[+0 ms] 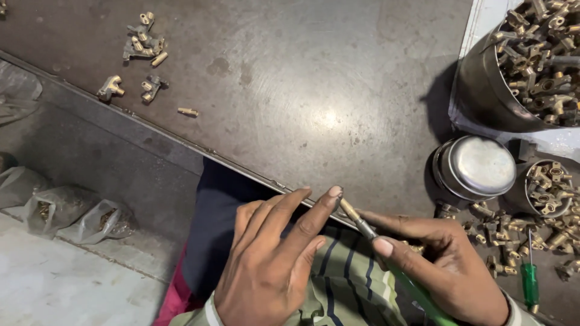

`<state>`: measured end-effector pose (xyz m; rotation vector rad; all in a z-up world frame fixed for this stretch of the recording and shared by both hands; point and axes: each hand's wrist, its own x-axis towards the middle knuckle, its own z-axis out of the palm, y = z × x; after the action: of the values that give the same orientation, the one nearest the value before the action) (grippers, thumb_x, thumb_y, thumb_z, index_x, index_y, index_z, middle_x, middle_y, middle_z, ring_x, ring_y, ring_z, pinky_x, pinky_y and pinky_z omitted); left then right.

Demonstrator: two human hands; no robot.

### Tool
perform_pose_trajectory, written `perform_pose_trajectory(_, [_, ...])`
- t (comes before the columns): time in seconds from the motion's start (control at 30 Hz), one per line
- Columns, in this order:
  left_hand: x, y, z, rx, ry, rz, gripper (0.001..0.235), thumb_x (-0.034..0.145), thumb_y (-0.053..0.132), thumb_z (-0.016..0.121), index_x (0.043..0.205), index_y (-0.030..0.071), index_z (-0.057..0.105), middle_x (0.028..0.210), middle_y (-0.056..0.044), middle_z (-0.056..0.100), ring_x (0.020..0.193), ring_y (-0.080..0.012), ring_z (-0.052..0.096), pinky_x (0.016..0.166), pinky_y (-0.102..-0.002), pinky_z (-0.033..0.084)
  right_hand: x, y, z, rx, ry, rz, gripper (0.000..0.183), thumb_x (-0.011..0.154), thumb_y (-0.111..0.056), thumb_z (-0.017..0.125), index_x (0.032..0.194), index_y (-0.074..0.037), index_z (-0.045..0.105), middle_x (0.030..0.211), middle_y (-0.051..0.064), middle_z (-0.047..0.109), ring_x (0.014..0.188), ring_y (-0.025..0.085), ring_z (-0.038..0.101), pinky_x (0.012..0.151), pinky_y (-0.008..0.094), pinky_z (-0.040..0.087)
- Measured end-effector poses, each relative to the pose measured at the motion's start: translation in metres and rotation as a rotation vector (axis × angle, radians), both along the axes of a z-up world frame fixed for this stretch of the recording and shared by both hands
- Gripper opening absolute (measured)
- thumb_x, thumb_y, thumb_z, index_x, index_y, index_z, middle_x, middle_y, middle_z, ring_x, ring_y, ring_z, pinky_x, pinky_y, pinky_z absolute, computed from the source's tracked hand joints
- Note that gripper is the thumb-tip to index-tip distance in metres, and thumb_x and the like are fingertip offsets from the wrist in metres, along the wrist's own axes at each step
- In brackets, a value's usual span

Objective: Applying a substance to small brass fittings using a thin tool.

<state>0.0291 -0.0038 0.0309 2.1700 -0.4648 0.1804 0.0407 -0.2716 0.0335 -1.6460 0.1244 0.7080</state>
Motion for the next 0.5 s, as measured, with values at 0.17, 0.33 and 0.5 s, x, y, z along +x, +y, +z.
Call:
perform_pose_trajectory(0.17, [-0.007,-0.001,-0.006,0.019,0.011,0.003,0.059,0.094,0.012,0.069,0.151,0.015,0.054,0.131,-0.023,0.064,0.120,-0.0350,0.063,0.103,-0.050,0.040,-0.002,-0.001,-0.001,0.006,0.014,-0.019,0.040,0.097,-0.010,0.072,0.135,0.002,0.071,0.094,0.015,0.083,0.079,0.012,0.064,0.066,0.027,0.054])
perform_pose_trajectory(0.33, [-0.009,0.001,-0.004,-0.010,0.027,0.025,0.060,0.092,0.012,0.069,0.150,0.015,0.054,0.132,-0.022,0.064,0.123,-0.0347,0.063,0.105,-0.050,0.040,-0.002,0.000,0.001,0.000,0.007,-0.036,0.039,0.099,-0.009,0.071,0.136,0.002,0.072,0.087,0.014,0.078,0.077,0.013,0.060,0.065,0.029,0.053])
perform_pose_trajectory(0.5, [-0.003,-0.004,0.002,0.008,0.078,0.021,0.058,0.092,0.011,0.070,0.148,0.016,0.057,0.129,-0.022,0.065,0.121,-0.0356,0.063,0.102,-0.052,0.040,-0.001,0.003,0.002,0.031,-0.026,-0.023,0.039,0.098,-0.010,0.069,0.135,0.002,0.071,0.089,0.012,0.084,0.077,0.011,0.061,0.065,0.027,0.053])
